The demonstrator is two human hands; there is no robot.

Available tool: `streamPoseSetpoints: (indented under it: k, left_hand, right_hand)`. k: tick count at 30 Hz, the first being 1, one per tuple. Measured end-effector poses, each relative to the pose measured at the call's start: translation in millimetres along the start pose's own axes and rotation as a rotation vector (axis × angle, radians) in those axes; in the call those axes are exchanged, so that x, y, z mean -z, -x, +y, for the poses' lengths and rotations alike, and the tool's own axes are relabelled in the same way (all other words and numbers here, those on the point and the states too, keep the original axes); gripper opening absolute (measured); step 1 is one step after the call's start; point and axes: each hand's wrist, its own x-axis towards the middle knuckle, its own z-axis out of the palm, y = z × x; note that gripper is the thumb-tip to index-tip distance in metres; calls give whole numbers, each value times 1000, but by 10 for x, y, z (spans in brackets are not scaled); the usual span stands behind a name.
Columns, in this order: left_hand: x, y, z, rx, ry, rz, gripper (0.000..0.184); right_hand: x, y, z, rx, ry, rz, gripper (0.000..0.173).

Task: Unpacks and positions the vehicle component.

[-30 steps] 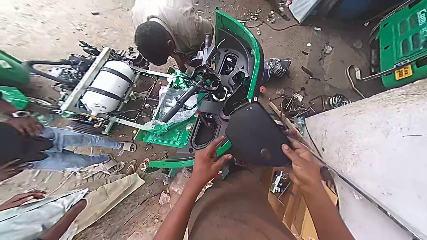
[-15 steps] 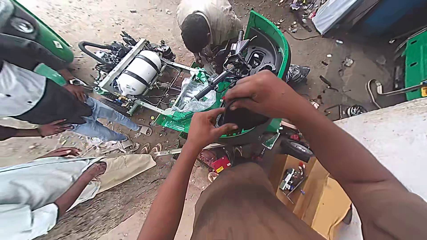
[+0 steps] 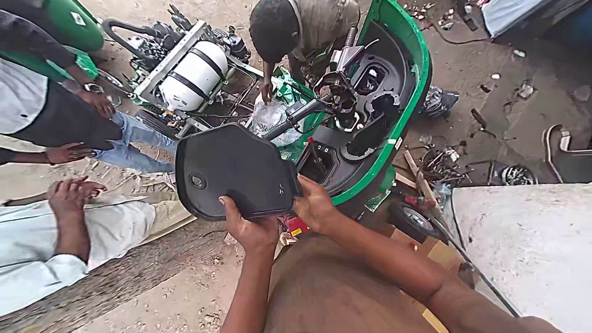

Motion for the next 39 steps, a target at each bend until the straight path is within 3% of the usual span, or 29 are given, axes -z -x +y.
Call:
streamPoseSetpoints:
  k: [2, 4, 8, 17, 24, 28, 31, 36, 38, 39]
  left_hand:
    - [-103, 48, -220, -68, -67, 27, 49]
    - [-136, 61, -378, -153, -126, 14, 47]
    - [-123, 26, -597, -256, -237, 43, 42]
    - [-125, -10, -723, -306, -354, -26, 41]
    - [-62, -200, -472, -291, -379, -234, 27]
    - [44, -307, -237, -196, -400, -379, 28]
    - [181, -379, -165, -161, -440, -551, 26]
    - [303, -464, -68, -181, -527, -699, 30]
    - [329, -484, -52, -209, -634, -738, 41]
    - [332, -483, -48, -232, -692, -746, 45]
  right_hand:
    - [-52, 2, 115, -108, -194, 75, 29]
    - [-30, -55, 124, -126, -313, 113, 33]
    - [59, -185, 41, -143, -318, 92, 39]
    - [180, -411, 88, -163, -361, 68, 49]
    - [-106, -438, 291, 6, -369, 83, 35]
    - [-312, -434, 461, 78, -385, 96, 40]
    - [-373, -410, 611, 131, -345, 116, 33]
    - [-345, -447, 741, 153, -374, 64, 27]
    - [-371, -411, 734, 179, -202, 96, 23]
    - [-384, -389, 719, 165, 24, 129, 22]
